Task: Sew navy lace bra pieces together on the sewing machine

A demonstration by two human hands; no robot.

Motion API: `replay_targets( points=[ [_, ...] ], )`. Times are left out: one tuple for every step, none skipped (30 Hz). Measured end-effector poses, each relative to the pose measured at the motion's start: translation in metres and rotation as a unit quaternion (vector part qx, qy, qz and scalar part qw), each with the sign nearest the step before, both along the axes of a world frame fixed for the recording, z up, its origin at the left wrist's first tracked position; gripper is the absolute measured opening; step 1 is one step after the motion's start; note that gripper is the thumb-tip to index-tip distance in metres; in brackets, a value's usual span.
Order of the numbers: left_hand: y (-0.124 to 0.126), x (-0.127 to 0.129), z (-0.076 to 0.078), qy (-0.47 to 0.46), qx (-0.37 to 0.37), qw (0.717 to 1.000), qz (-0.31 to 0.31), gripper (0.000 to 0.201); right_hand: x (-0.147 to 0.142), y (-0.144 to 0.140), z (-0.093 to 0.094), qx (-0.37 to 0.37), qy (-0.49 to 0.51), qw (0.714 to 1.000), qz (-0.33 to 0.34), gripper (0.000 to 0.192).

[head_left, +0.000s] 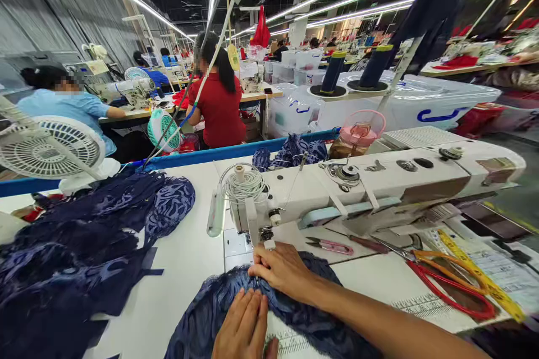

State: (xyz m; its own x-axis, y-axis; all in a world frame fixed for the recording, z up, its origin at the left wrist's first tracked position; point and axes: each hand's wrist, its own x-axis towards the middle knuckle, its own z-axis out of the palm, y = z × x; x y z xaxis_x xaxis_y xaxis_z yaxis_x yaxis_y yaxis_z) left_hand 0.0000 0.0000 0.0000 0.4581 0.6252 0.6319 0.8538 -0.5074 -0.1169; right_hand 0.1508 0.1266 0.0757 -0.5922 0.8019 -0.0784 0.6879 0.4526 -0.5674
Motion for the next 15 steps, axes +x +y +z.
replay_targets(
  points=[
    [-0.001,0.002,-0.001,-0.006,0.002,1.000,0.008,0.037,-0.001,0.001,0.000,-0.006,-0.007,1.000,0.002,0.019],
    [-0.002,0.003,-0.002,-0.013,0.003,1.000,0.015,0.037,-0.001,0.002,0.001,-0.011,-0.013,1.000,0.003,0.019],
    [-0.002,0.005,-0.004,-0.019,0.005,1.000,0.021,0.037,-0.002,0.002,0.001,-0.015,-0.018,1.000,0.004,0.019],
    [-0.003,0.006,-0.005,-0.026,0.006,0.999,0.025,0.037,-0.002,0.002,0.002,-0.018,-0.021,1.000,0.004,0.019],
    [-0.003,0.008,-0.006,-0.034,0.008,0.999,0.029,0.037,-0.002,0.003,0.002,-0.020,-0.022,1.000,0.003,0.018],
    [-0.003,0.009,-0.007,-0.041,0.009,0.999,0.032,0.038,-0.003,0.003,0.002,-0.020,-0.022,1.000,0.003,0.018],
    [-0.003,0.010,-0.008,-0.047,0.010,0.998,0.032,0.038,-0.003,0.003,0.003,-0.020,-0.023,1.000,0.002,0.017],
    [-0.003,0.011,-0.009,-0.052,0.011,0.998,0.031,0.039,-0.003,0.002,0.004,-0.020,-0.024,1.000,0.000,0.016],
    [-0.003,0.011,-0.010,-0.057,0.013,0.998,0.030,0.039,-0.003,0.002,0.004,-0.021,-0.025,0.999,-0.004,0.016],
    [-0.003,0.012,-0.011,-0.062,0.016,0.997,0.031,0.039,-0.003,0.002,0.005,-0.023,-0.026,0.999,-0.007,0.016],
    [-0.002,0.013,-0.011,-0.069,0.019,0.997,0.033,0.038,-0.003,0.002,0.006,-0.026,-0.026,0.999,-0.009,0.016],
    [-0.002,0.013,-0.011,-0.077,0.022,0.996,0.036,0.037,-0.003,0.002,0.006,-0.028,-0.027,0.999,-0.010,0.017],
    [-0.002,0.013,-0.011,-0.084,0.024,0.995,0.039,0.036,-0.004,0.002,0.007,-0.031,-0.026,0.999,-0.009,0.018],
    [-0.002,0.013,-0.010,-0.090,0.024,0.995,0.041,0.036,-0.004,0.002,0.007,-0.032,-0.026,0.999,-0.008,0.018],
    [-0.002,0.013,-0.010,-0.092,0.022,0.995,0.042,0.035,-0.004,0.002,0.007,-0.032,-0.025,0.999,-0.006,0.018]
  ],
)
